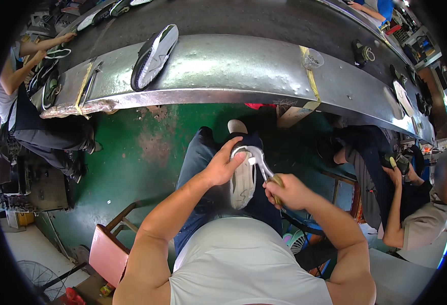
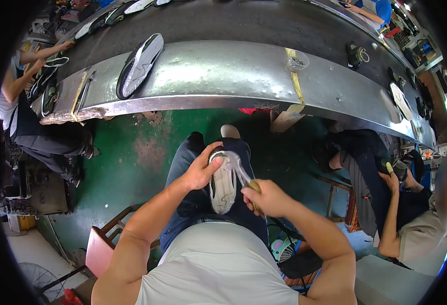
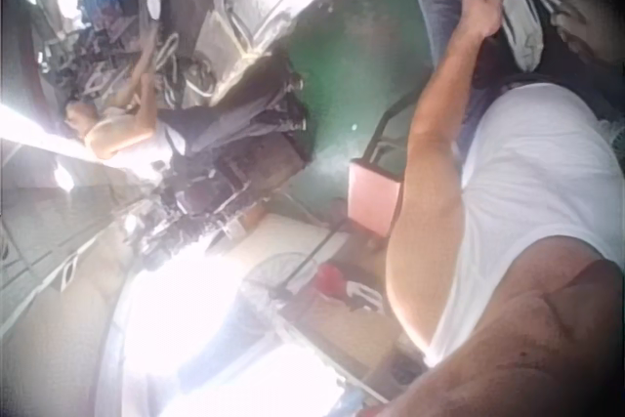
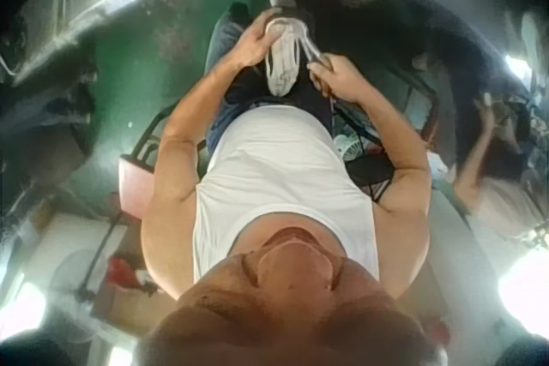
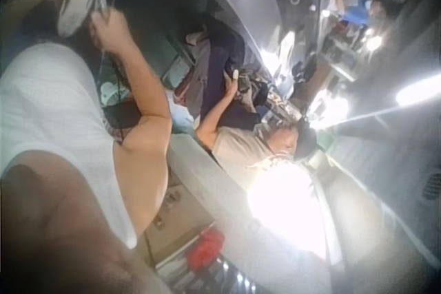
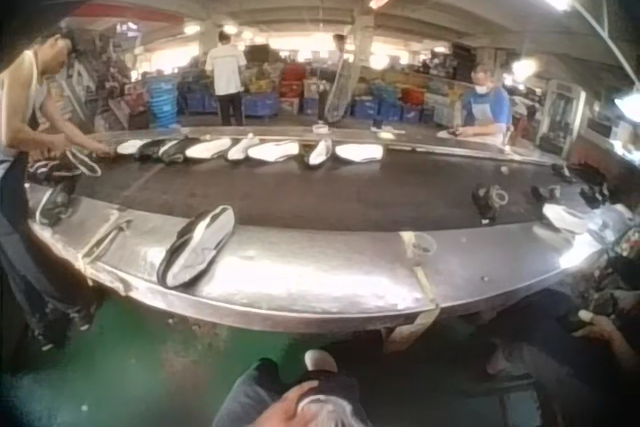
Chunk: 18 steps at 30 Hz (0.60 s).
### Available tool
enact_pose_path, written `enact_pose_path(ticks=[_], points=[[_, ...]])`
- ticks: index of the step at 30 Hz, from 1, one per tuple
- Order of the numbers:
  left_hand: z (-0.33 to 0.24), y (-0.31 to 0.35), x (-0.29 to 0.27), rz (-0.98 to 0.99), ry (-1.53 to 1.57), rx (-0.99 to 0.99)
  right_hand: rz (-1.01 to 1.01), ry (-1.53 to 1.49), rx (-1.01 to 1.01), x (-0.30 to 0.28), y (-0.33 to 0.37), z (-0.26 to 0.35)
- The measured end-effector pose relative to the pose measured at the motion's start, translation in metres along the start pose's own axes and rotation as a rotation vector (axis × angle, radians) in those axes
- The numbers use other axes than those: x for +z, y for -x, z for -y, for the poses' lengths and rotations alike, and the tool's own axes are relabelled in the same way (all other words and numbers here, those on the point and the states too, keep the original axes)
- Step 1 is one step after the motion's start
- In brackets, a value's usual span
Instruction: Assembling shoe uppers and soles using pliers on an assembly line.
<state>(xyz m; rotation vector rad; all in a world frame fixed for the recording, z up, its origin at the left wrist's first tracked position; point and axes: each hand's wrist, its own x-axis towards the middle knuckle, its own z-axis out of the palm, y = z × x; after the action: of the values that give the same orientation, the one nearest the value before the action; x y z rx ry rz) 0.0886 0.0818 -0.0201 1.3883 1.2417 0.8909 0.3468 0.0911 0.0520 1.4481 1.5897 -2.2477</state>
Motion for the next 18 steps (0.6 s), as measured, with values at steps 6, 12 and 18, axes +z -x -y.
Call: enact_pose_path(ticks=[6,12,18], points=[[0.033,-0.015,0.007,-0.064,0.121,-0.039,-0.347,0.247,-0.322,0.027,-0.048,-0.058],[0.005,-0.008,0.009,-0.008,0.095,-0.106,0.059,-0.232,0.048,-0.005,-0.003,0.001],[0.002,-0.011,0.012,-0.016,-0.043,-0.092,0.197,-0.440,0.146,-0.022,-0.002,0.020]])
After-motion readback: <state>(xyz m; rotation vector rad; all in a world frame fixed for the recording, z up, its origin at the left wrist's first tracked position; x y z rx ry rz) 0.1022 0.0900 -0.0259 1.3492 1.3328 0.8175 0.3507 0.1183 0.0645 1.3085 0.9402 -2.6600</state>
